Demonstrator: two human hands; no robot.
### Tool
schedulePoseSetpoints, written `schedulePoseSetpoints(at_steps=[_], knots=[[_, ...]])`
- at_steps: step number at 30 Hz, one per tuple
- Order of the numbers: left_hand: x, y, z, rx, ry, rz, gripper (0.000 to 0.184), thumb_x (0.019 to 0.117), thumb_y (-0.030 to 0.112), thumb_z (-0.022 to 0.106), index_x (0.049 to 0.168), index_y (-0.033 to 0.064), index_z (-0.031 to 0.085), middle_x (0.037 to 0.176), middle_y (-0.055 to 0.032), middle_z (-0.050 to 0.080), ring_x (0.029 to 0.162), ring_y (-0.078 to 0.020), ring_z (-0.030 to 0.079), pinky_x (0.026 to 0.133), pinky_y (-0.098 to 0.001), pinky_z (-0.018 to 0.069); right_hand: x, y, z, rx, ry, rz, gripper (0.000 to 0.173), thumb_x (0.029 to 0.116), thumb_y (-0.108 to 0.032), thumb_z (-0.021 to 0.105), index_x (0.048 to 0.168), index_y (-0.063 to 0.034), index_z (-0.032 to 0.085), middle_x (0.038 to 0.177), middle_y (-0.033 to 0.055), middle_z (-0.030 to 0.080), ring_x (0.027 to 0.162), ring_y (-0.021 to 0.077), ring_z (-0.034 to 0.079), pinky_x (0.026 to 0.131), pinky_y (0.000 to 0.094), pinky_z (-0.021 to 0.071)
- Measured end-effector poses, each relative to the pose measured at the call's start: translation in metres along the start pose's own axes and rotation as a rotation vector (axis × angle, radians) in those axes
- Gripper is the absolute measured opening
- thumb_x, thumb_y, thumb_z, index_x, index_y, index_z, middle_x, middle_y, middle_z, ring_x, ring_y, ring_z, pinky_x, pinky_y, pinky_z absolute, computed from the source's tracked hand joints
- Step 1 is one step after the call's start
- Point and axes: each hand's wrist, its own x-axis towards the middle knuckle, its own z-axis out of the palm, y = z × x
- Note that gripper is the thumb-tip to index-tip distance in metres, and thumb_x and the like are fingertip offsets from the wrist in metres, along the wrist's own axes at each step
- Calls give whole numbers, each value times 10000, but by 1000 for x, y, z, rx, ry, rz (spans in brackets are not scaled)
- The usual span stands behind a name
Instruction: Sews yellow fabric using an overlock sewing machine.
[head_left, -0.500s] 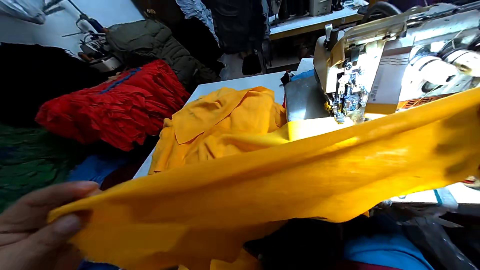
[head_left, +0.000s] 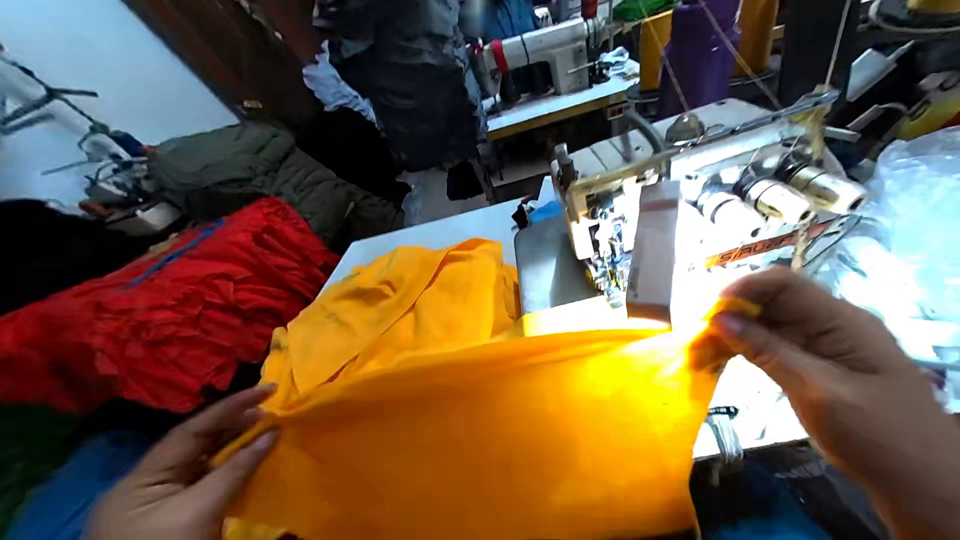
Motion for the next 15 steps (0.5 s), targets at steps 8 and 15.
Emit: schedulePoseSetpoints(at_steps=[8,15], knots=[[29,14,103,441,-79,292,371,905,-110,521,1255,-133,641,1343,-421,517,1259,-592,499,1037,-643,422,1,23,39,-417,117,-52,90,852,-91,622,791,-63,681,635,26,611,579,57,589,551,169,479],[-9,91,174,117,-289,620,510,1035,345,518,1144,-121,693,1222,-277,680,1269,-345,597,1113,-378,420,3,14,40,-139,19,-73,186,934,-155,628,858,-29,741,704,37,660,649,7,578,617,120,451]])
